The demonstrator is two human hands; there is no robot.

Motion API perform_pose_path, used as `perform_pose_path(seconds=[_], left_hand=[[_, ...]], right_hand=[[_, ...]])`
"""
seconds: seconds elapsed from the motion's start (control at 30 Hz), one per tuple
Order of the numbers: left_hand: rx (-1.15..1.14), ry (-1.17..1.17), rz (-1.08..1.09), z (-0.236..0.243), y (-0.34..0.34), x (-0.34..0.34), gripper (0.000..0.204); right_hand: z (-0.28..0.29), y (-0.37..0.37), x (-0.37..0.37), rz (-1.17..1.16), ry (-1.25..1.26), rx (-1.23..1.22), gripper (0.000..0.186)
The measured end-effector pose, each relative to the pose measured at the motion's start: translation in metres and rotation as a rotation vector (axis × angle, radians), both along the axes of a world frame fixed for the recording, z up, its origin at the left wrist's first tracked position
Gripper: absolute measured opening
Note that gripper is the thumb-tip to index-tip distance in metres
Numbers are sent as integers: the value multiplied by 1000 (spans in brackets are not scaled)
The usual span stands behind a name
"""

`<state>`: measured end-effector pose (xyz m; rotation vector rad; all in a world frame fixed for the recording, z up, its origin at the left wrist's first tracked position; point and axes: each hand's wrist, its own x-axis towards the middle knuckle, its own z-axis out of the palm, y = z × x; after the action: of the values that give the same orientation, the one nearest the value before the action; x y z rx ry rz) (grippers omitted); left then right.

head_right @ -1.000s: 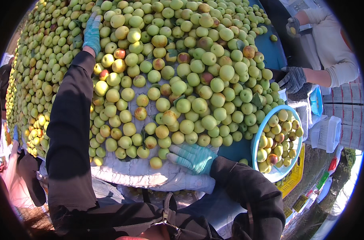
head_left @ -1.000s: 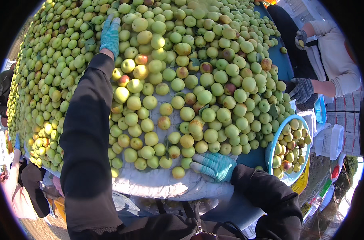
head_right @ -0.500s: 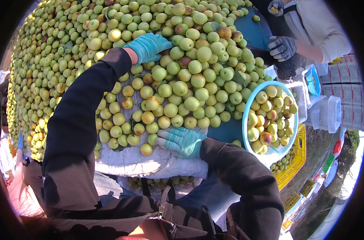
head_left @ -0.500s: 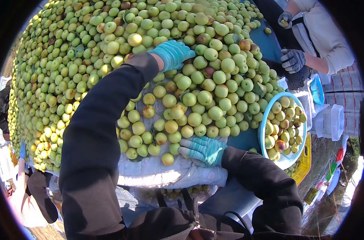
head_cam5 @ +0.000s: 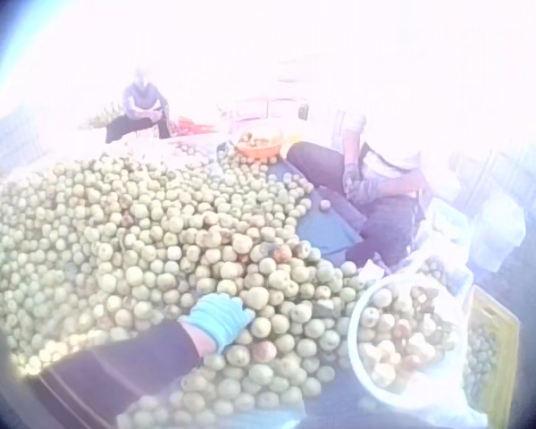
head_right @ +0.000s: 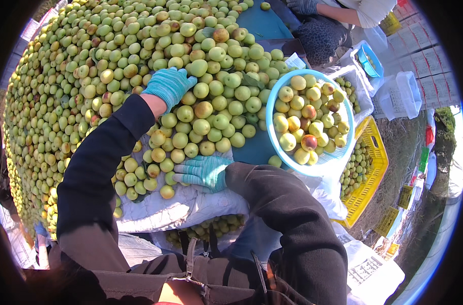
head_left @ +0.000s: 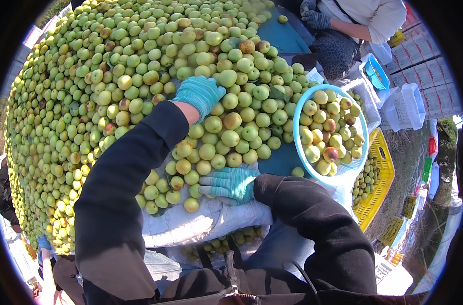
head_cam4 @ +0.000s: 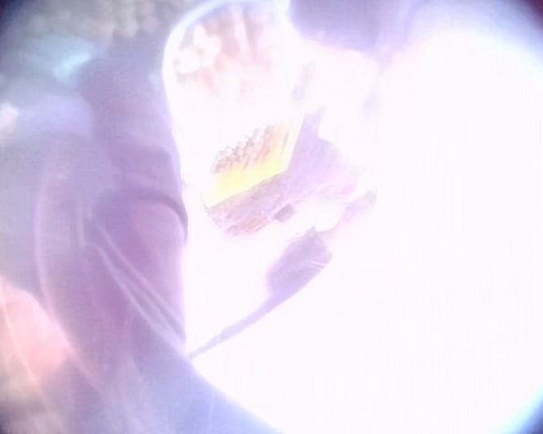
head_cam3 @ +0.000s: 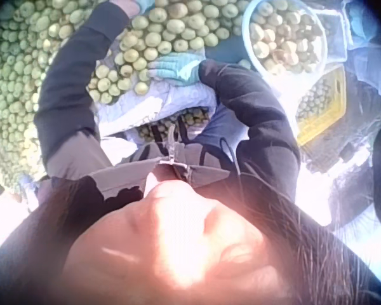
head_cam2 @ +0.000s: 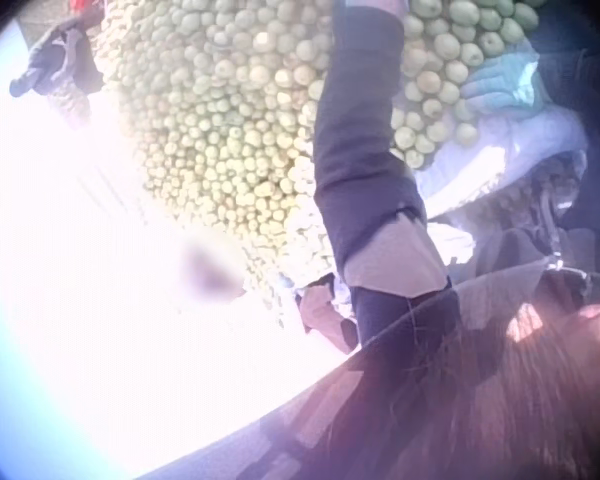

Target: The person sits on the ground and sorts green plums by hand, picking them from a large pile on a white tarp and placing them into a white sack. The person wears gloves and handles the plums one by one or in small handfuls.

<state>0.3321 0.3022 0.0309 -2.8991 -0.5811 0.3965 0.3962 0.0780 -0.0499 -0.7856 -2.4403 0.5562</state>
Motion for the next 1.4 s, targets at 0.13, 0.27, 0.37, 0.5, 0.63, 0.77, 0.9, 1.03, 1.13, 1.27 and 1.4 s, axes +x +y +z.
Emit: perform_pose_path(seconds=[0.13,0.27,0.37,0.5,0.63,0.77,0.9,1.03,1.13,1.27,1.4], left_hand=[[-192,73,103,32,5,3,32],[-734,-1119,439,103,-19,1,38],[-675,-1817,40,166,-79,38,32],[-582,-1630,-529,206,-177,130,29],[-830,-1100,-529,184,-236,168,37],[-1099,-973,-295,134,-230,152,58],[-1156,-1096,-236,93,-216,153,53],[-1281,-1008,-104,80,-220,175,57],[-885,-713,-42,75,-232,173,95],[-389,-843,183,43,-214,109,93],[-39,-707,709,3,-149,-13,80]], right_hand=[[-5,-4,-2,-46,-61,36,56],[-1,-8,1,-82,-62,-44,54],[7,-10,2,-101,-55,-58,54],[15,-14,7,-112,-43,-104,55],[15,-17,14,-127,-29,-98,55],[12,-18,18,-142,-3,-92,55],[9,-18,19,-147,23,-84,55],[8,-17,17,-139,37,-81,55],[10,-16,12,-114,56,-58,55],[6,-11,7,-91,53,-21,54],[-3,-5,1,-72,46,-10,54]])
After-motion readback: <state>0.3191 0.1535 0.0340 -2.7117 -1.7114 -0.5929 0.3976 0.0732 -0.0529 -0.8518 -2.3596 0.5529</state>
